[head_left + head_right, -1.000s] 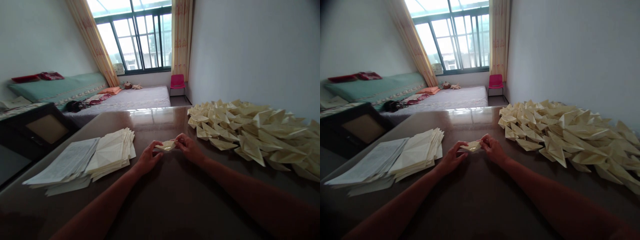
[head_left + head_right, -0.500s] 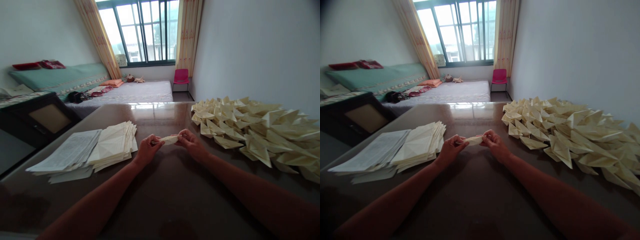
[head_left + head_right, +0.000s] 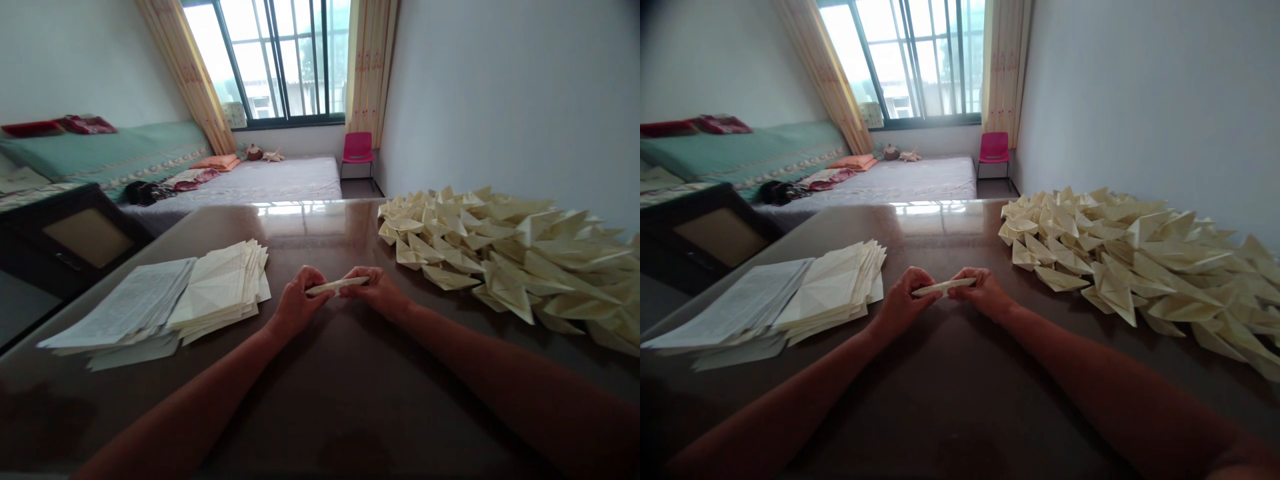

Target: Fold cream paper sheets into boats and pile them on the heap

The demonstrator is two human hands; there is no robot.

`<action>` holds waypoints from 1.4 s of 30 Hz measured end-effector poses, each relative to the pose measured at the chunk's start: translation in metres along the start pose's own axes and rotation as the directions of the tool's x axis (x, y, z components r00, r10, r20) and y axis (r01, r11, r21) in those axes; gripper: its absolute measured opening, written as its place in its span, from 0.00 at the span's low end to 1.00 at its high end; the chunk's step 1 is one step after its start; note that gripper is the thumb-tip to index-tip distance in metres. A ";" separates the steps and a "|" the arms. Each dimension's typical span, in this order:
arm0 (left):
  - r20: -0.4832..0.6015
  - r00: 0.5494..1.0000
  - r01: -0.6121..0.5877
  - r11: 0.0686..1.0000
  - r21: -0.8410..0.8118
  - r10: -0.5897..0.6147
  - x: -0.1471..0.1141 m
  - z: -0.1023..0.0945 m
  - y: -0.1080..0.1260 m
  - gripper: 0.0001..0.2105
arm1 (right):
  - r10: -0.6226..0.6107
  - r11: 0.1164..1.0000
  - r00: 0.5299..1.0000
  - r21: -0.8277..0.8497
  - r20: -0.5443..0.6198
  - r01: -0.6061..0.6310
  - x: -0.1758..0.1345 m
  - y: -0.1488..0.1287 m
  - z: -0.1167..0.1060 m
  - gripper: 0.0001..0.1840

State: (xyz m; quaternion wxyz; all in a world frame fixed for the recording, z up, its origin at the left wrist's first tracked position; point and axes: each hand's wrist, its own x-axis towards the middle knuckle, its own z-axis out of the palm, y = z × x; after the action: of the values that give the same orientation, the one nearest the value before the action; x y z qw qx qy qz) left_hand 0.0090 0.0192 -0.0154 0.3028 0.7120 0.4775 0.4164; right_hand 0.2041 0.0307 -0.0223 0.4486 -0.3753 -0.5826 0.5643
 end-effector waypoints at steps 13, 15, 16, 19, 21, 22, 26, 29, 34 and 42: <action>0.179 0.984 -0.006 0.988 0.152 -0.022 0.005 -0.003 -0.008 0.11 | -0.116 0.905 0.993 -0.412 -0.002 0.105 0.003 0.015 -0.003 0.14; 0.181 0.983 -0.010 0.990 0.144 -0.016 0.006 -0.004 -0.011 0.12 | -0.102 0.892 0.995 -0.442 0.018 0.100 0.006 0.014 -0.005 0.16; 0.178 0.984 0.000 0.990 0.141 -0.025 0.006 -0.004 -0.012 0.13 | -0.093 0.883 0.995 -0.459 0.038 0.100 0.008 0.013 -0.007 0.17; 0.180 0.983 0.008 0.991 0.136 -0.033 0.009 -0.007 -0.011 0.16 | -0.069 0.843 0.993 -0.527 0.101 0.112 0.016 0.006 -0.014 0.18; 0.196 0.980 -0.005 0.991 0.135 -0.022 0.009 -0.007 -0.008 0.16 | -0.060 0.803 0.990 -0.583 0.130 0.125 0.018 -0.002 -0.017 0.17; 0.209 0.978 -0.011 0.991 0.136 -0.018 0.009 -0.007 -0.005 0.16 | -0.061 0.779 0.989 -0.612 0.137 0.133 0.016 -0.005 -0.018 0.15; 0.311 0.950 -0.044 0.990 0.135 0.000 0.004 -0.004 0.005 0.17 | -0.113 0.677 0.987 -0.719 0.111 0.158 -0.006 -0.014 -0.016 0.12; 0.418 0.908 -0.071 0.990 0.125 0.013 0.004 -0.003 0.009 0.18 | -0.168 0.615 0.983 -0.773 0.068 0.158 -0.035 -0.023 -0.021 0.14; 0.499 0.867 -0.110 0.983 0.148 0.022 0.009 -0.022 0.018 0.16 | -0.389 0.463 0.920 -0.872 -0.038 0.159 -0.068 -0.064 -0.083 0.15; 0.182 0.983 -0.041 0.967 0.250 -0.005 -0.058 -0.123 0.058 0.17 | -0.375 0.014 0.872 -0.943 -0.313 -0.333 -0.091 -0.096 -0.182 0.17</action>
State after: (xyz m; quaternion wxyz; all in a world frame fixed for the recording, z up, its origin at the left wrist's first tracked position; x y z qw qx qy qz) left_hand -0.0858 -0.0516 0.0729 0.2478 0.7841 0.4906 0.2883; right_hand 0.4115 -0.0046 0.0568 0.1910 -0.6978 -0.6770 -0.1351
